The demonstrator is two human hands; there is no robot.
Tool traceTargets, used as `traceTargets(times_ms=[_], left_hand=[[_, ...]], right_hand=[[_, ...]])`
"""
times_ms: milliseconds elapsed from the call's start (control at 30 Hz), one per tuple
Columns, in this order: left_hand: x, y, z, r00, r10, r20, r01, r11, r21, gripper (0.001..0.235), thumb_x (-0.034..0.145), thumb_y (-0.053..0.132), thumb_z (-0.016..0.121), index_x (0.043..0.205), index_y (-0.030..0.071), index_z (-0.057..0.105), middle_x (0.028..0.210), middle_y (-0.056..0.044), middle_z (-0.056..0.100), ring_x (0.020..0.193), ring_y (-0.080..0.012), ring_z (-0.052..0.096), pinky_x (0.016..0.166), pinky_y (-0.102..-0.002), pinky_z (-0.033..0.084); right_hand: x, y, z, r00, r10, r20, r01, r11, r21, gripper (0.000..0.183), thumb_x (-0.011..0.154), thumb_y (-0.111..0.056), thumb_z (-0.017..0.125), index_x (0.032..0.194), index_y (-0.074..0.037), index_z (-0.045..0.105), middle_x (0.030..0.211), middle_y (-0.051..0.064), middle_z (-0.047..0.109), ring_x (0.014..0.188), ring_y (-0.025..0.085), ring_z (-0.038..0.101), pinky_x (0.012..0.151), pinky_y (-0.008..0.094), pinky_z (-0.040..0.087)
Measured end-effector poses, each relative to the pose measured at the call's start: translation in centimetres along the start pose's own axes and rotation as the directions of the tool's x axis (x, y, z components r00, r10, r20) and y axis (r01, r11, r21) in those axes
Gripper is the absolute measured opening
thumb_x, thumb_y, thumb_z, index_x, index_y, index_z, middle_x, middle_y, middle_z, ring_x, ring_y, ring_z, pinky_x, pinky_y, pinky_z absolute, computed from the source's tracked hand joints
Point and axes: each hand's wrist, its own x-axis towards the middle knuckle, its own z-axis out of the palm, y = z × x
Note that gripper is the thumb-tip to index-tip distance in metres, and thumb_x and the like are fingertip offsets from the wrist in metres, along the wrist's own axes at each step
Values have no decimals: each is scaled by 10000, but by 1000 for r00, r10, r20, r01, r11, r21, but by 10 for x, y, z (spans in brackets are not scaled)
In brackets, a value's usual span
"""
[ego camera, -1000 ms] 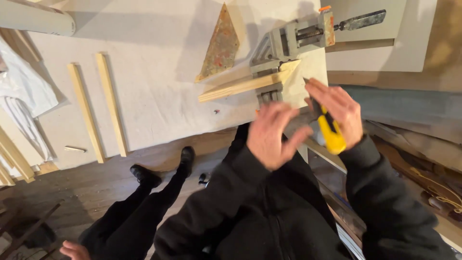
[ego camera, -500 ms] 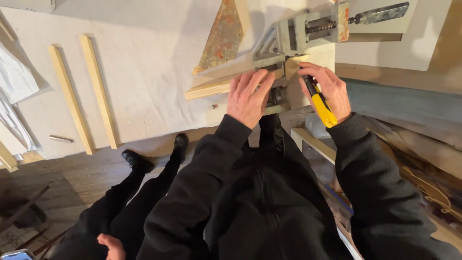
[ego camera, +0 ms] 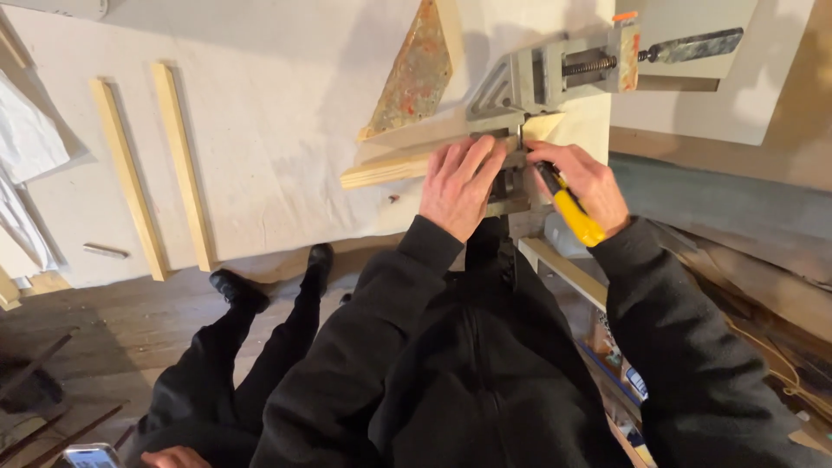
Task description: The person fits mitred wooden frame pieces together and seats a corner in a corner vise on the workbench, tightening the clamp screw by hand. They then apply wood glue from a bottle to a frame joint, press the pieces together, and reposition the assembled frame in the clamp.
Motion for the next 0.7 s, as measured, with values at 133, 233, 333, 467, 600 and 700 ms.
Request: traceTargets(times_ms=[133,233,333,467,600,700], left_hand=[[-4,2,2,1000,-27,14,27,999,34,415,909,36,657,1322,69,626,1335,-55,575,1220,-262,579,1069,-444,456],[2,-4,8,1000,3,-13,-2,1000,28,415,882,30,660,1294,67,635,1330,-60,572,1211,-269,578,1058,-449,452],[-2,0,4,1000,-12,2,12,1000,28,411,876,25,669,1286,61,645,1324,-60,573,1202,-267,579,1061,-449,452],[-3,0,3,999,16,-28,-15,999,48,410,870,28,664,1277,63,643,1319,-65,582,1223,-273,584,1083,-452,441],[-3,2,-2,1000,-5,20,4,999,50,417,894,32,668,1310,63,651,1321,-60,593,1211,-265,589,1094,-442,441],[7,-4,0,1000,28,-1,-28,999,31,436,867,43,659,1303,48,640,1323,-74,595,1221,-275,587,1113,-449,433]], right_hand=[[-4,-1,2,999,29,13,-30,999,32,245,973,38,710,1202,-30,656,1260,149,722,1065,311,713,927,377,578],[6,7,0,1000,-5,-5,5,1000,19,237,971,27,709,1197,-30,665,1241,153,722,1059,305,717,923,372,577],[-2,7,0,1000,8,11,-8,999,31,279,932,43,688,1202,-26,672,1240,153,723,1066,300,718,932,365,576],[-4,14,2,999,-35,6,35,999,-8,357,870,77,680,1210,-29,672,1247,142,721,1089,298,711,961,363,572],[-7,7,1,1000,23,-13,-23,1000,6,349,871,77,705,1196,-44,674,1296,132,717,1079,285,719,909,352,576],[1,15,1,1000,-13,8,13,1000,13,366,842,83,698,1181,-54,674,1313,119,708,1066,289,717,883,361,579]])
